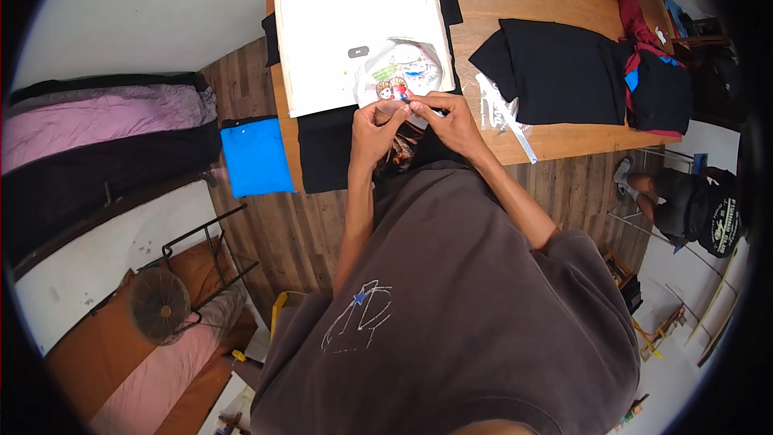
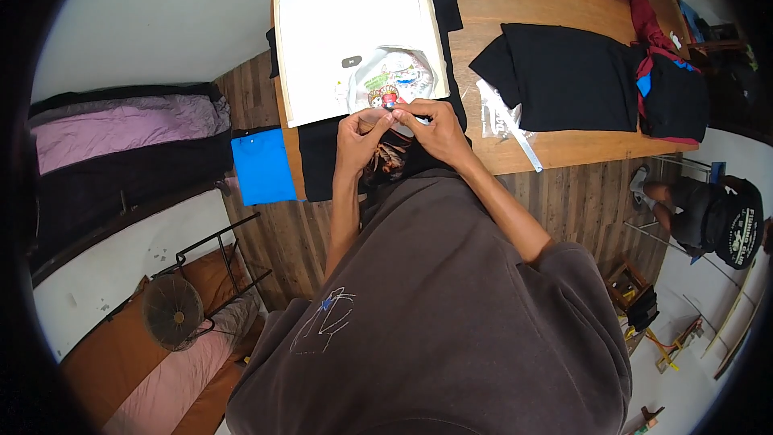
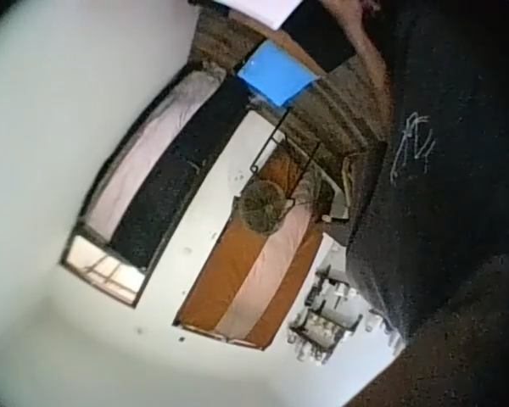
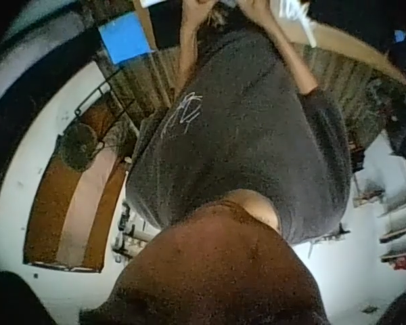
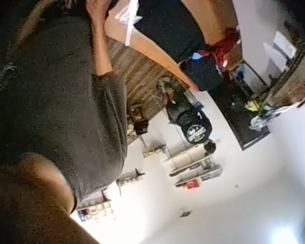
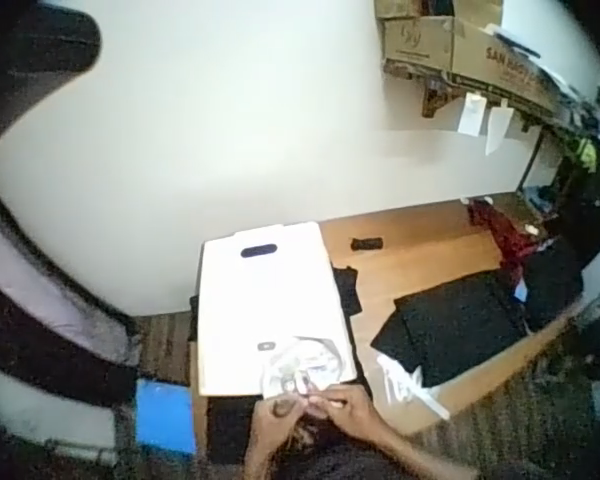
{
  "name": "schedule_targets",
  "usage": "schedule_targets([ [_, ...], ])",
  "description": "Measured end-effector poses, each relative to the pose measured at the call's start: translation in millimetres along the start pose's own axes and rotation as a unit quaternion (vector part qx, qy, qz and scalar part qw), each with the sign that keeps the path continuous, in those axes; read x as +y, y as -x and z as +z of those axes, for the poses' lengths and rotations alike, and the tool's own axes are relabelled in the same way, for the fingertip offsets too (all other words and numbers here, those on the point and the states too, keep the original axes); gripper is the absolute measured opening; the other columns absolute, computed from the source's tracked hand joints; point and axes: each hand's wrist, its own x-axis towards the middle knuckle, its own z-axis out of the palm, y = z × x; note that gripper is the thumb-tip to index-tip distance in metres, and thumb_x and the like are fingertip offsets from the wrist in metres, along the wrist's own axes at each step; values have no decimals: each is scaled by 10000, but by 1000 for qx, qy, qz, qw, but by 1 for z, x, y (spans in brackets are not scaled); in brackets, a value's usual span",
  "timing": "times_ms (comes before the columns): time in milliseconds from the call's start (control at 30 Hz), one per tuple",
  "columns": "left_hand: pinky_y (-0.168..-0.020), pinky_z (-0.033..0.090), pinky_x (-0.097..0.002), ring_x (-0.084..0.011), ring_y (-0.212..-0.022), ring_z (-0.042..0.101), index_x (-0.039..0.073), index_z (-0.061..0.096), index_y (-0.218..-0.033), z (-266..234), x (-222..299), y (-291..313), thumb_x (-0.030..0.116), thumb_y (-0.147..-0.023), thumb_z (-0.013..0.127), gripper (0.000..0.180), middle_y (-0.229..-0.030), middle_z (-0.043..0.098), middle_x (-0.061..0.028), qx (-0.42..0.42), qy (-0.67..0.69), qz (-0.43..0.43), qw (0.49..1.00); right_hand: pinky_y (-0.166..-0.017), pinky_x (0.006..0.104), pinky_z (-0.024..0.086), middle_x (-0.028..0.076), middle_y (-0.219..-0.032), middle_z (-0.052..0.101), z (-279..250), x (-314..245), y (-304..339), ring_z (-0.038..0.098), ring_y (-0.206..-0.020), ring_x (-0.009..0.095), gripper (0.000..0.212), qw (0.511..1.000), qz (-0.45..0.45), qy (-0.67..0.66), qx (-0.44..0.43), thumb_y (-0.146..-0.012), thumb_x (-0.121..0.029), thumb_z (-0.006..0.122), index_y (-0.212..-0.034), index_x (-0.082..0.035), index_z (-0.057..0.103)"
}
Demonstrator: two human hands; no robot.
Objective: Peeling backings from small printed stickers or graphics.
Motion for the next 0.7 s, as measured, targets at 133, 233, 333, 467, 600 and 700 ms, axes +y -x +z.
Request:
schedule_targets([
  [133,-704,503,-208,-76,-770,650,-57,692,-926,-3,-6,-1,66,-901,674,127,-850,714,-61,-9,15,-9,1000,-692,269,498,142,-856,719,1,2,1,665,-789,138,189,1000,11,-2,2,-894,-124,687,-1014,20,715],
  [233,-699,501,-208,-75,-763,647,-56,693,-917,-4,-5,-1,62,-896,676,121,-844,714,-61,-21,15,-15,1000,-699,269,500,139,-863,721,3,3,3,665,-797,136,189,1000,20,-3,3,-895,-125,686,-1011,22,714],
  [333,-694,500,-209,-74,-750,642,-55,694,-905,-6,-5,-2,64,-892,681,121,-829,710,-59,-26,0,-29,999,-701,272,499,135,-863,721,3,6,3,660,-795,132,192,1000,17,-2,5,-899,-130,684,-1011,23,714],
  [467,-695,498,-211,-74,-746,637,-55,695,-898,-6,-2,-3,70,-890,684,125,-816,704,-55,-30,1,-30,999,-729,270,493,123,-861,709,4,4,3,644,-804,133,196,999,34,-12,-1,-908,-138,677,-1018,19,716],
  [600,-705,496,-213,-79,-759,637,-54,696,-893,-7,-8,-5,69,-889,682,123,-810,700,-55,-44,17,-25,999,-763,263,484,113,-878,691,4,9,2,629,-832,133,195,1000,6,-10,3,-911,-134,673,-1030,13,718],
  [700,-708,496,-214,-83,-763,639,-52,696,-889,-7,-10,-6,64,-887,681,118,-813,702,-57,-48,18,-31,998,-776,261,477,102,-892,677,5,9,3,615,-847,128,194,999,19,-36,1,-912,-130,674,-1039,9,720],
])
